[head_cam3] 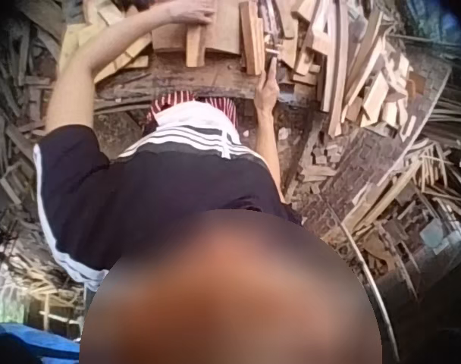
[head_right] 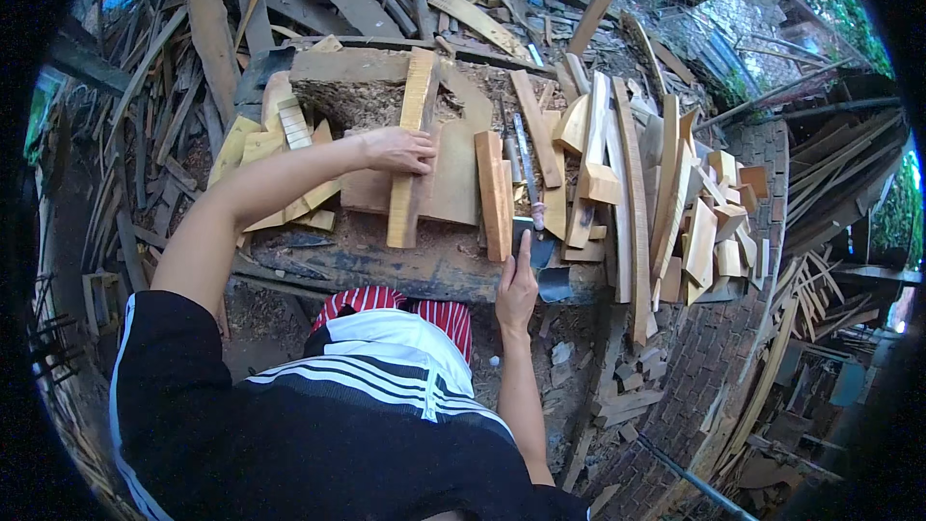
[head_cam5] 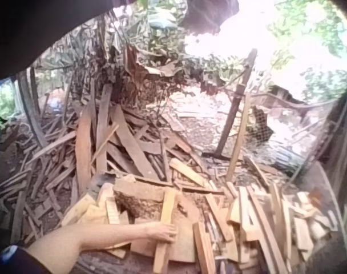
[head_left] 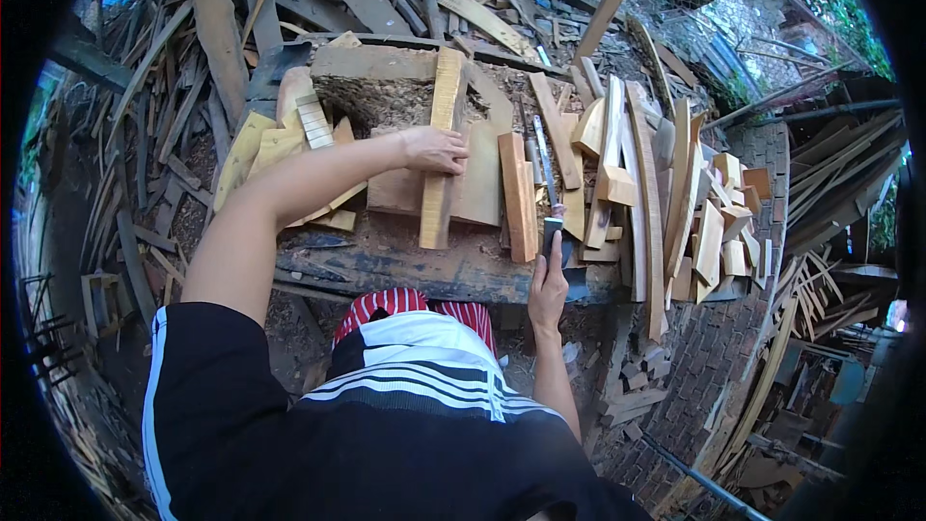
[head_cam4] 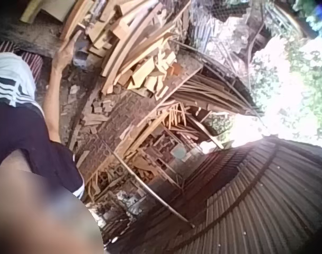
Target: The person carves and shapes pieces of wood on a workbench using a chisel and mallet.
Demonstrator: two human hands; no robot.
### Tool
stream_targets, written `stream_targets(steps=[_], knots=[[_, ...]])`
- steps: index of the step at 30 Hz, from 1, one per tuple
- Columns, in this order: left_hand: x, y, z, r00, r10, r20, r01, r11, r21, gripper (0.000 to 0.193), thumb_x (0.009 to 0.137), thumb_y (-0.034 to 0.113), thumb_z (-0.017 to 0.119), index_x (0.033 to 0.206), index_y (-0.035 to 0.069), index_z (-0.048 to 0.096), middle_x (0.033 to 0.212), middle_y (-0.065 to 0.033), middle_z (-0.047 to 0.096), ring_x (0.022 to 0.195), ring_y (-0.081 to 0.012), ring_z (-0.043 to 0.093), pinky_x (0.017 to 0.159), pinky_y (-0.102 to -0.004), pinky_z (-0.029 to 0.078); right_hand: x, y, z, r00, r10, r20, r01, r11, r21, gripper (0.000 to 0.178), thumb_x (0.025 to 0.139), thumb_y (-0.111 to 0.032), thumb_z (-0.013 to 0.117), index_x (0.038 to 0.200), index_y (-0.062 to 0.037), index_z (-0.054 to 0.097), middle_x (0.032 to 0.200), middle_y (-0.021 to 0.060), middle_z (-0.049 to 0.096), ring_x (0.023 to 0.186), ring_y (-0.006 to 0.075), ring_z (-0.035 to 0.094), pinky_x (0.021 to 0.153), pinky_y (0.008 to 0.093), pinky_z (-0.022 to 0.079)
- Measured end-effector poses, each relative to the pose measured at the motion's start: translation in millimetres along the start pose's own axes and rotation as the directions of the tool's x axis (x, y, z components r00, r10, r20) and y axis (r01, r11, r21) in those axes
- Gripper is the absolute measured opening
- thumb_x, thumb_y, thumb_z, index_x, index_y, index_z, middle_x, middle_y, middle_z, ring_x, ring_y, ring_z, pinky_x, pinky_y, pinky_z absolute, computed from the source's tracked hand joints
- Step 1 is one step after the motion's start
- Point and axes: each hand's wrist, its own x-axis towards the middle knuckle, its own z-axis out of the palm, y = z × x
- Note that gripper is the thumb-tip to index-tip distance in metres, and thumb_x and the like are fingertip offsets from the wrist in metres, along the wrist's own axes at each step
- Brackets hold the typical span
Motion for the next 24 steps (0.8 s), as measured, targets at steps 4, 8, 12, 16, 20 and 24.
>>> stream_targets(steps=[4,8,12,16,20,24], knots=[[7.1,20.6,-21.2,0.956,-0.182,0.232,0.209,0.973,-0.099,0.032,0.083,0.005,0.050,0.114,0.015,0.051,0.121,-0.0109,0.049,0.120,-0.0265,0.048,0.097,-0.0311,0.045,9.0,-4.7,22.1,0.994,-0.110,0.025,0.109,0.993,0.042,0.050,0.095,-0.008,0.052,0.143,-0.0121,0.040,0.101,0.0289,0.063,0.079,0.0396,0.064,0.069,0.0436,0.047],[-3.9,7.1,-25.5,0.863,-0.453,0.223,0.505,0.777,-0.376,0.065,0.083,0.010,0.057,0.142,0.007,0.030,0.147,-0.0219,0.028,0.138,-0.0342,0.029,0.109,-0.0359,0.036,26.5,-34.4,38.5,0.992,-0.025,0.123,0.011,0.993,0.117,0.049,0.094,-0.009,0.053,0.142,-0.0139,0.043,0.091,0.0256,0.064,0.078,0.0376,0.064,0.070,0.0438,0.047],[-12.1,-25.8,-21.6,0.530,-0.774,0.347,0.844,0.438,-0.312,0.104,0.074,0.039,0.076,0.145,-0.008,0.017,0.152,-0.0280,0.015,0.142,-0.0368,0.021,0.116,-0.0397,0.024,47.3,-49.8,74.7,0.962,-0.215,0.171,0.176,0.959,0.221,0.047,0.094,-0.011,0.053,0.140,-0.0125,0.044,0.087,0.0279,0.062,0.076,0.0419,0.061,0.068,0.0458,0.047],[-10.1,-17.9,-22.9,0.469,-0.790,0.395,0.878,0.467,-0.109,0.132,0.053,0.060,0.082,0.145,-0.008,0.016,0.154,-0.0253,0.012,0.145,-0.0342,0.012,0.118,-0.0435,0.016,65.6,-89.5,89.2,0.920,-0.182,0.348,0.150,0.982,0.115,0.045,0.094,-0.009,0.049,0.140,-0.0084,0.043,0.097,0.0300,0.061,0.086,0.0448,0.061,0.074,0.0471,0.047],[-24.7,-1.5,-16.7,0.370,-0.879,0.302,0.925,0.318,-0.207,0.141,0.046,0.064,0.082,0.148,-0.003,0.011,0.155,-0.0230,0.014,0.145,-0.0334,0.013,0.117,-0.0501,0.013,67.6,-83.8,107.9,0.907,-0.184,0.380,0.177,0.983,0.053,0.053,0.094,-0.011,0.048,0.145,-0.0123,0.034,0.087,0.0291,0.062,0.078,0.0462,0.061,0.068,0.0557,0.046],[-21.0,-8.4,-23.5,0.361,-0.804,0.473,0.932,0.293,-0.212,0.146,0.044,0.067,0.081,0.149,-0.002,0.007,0.153,-0.0240,0.021,0.144,-0.0339,0.017,0.115,-0.0565,0.012,94.9,-88.1,119.3,0.910,-0.180,0.373,0.198,0.980,-0.010,0.049,0.096,-0.011,0.046,0.144,-0.0130,0.036,0.080,0.0306,0.060,0.072,0.0470,0.060,0.063,0.0551,0.045]])
